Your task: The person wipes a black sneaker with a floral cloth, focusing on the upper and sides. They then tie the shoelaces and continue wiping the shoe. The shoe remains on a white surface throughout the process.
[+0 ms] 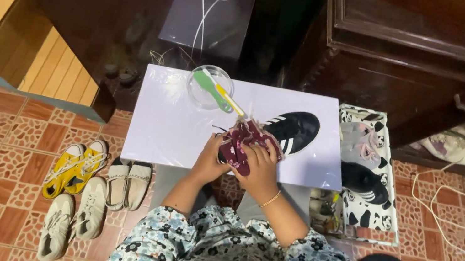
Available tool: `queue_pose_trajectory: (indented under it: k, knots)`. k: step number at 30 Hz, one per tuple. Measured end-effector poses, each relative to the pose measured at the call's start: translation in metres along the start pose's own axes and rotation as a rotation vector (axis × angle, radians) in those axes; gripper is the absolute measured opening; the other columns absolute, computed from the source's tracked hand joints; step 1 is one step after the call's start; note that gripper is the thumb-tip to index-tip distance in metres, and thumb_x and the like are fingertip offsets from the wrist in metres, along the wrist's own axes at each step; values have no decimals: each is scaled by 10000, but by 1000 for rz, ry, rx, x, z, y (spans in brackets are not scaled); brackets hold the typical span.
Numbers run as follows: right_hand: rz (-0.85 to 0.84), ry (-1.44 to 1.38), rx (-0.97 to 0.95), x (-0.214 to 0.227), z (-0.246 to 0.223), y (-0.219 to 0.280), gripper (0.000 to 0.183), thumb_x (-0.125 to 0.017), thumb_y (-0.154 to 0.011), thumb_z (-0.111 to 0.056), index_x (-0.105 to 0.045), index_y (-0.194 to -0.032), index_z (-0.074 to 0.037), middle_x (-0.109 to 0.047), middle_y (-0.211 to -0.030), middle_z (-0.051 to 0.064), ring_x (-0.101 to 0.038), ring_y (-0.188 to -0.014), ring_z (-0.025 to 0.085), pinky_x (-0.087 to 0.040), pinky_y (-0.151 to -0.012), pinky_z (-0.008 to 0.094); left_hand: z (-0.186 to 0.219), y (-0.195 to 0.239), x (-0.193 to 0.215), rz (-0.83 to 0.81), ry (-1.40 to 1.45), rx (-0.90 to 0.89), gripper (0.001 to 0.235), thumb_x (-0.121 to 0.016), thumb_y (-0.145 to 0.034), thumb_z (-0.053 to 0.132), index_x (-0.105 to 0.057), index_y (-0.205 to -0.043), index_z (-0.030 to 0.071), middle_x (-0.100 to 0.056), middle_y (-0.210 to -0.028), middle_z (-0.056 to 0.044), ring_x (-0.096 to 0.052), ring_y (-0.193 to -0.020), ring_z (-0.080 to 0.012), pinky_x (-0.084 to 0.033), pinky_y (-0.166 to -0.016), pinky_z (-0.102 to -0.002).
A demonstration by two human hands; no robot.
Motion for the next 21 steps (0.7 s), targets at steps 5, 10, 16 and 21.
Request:
queue_pose_trajectory:
  k: [5,10,16,21]
  knots:
    - [-77,-42,17,-23,26,-7,469,-865,-700,-253,-664,-1096,-101,-664,-864,72,-699,-908,288,-482,-1021,481,-26,-1,-7,-11,5,63,882,-931,-663,250,-510,-1424,101,-579,-1403,-179,-406,-1411,-455,-199,-1258,-533]
    - [-97,-83,4,-20,27,-14,392,-847,-699,-224,-676,-1033,-111,-681,-857,76,-701,-904,290,-498,-968,454,-13,0,-2,-21,23,101,943,-920,-675,213,-450,-1482,88,-515,-1453,-240,-310,-1437,-538,-215,-1247,-570]
    - [80,-386,-166,21,7,-19,471,-878,-719,-178,-650,-1115,-65,-694,-975,136,-669,-987,364,-466,-1007,511,-15,-3,-3,-15,55,101,889,-916,-699,212,-477,-1466,112,-548,-1431,-232,-355,-1434,-499,-206,-1262,-534]
    - [21,-224,-88,16,-2,-12,448,-876,-711,-181,-694,-1115,-114,-717,-1008,77,-698,-1010,293,-465,-1075,470,-5,-3,-5,-10,23,69,882,-897,-707,189,-456,-1464,88,-531,-1429,-258,-348,-1417,-532,-220,-1253,-550]
Point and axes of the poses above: each hand's wrist, its own y-axis away from the middle knuckle, its own x-axis out of the back of the hand, z = x × y, the point moved 2 cm from there along -y, towards the middle knuckle
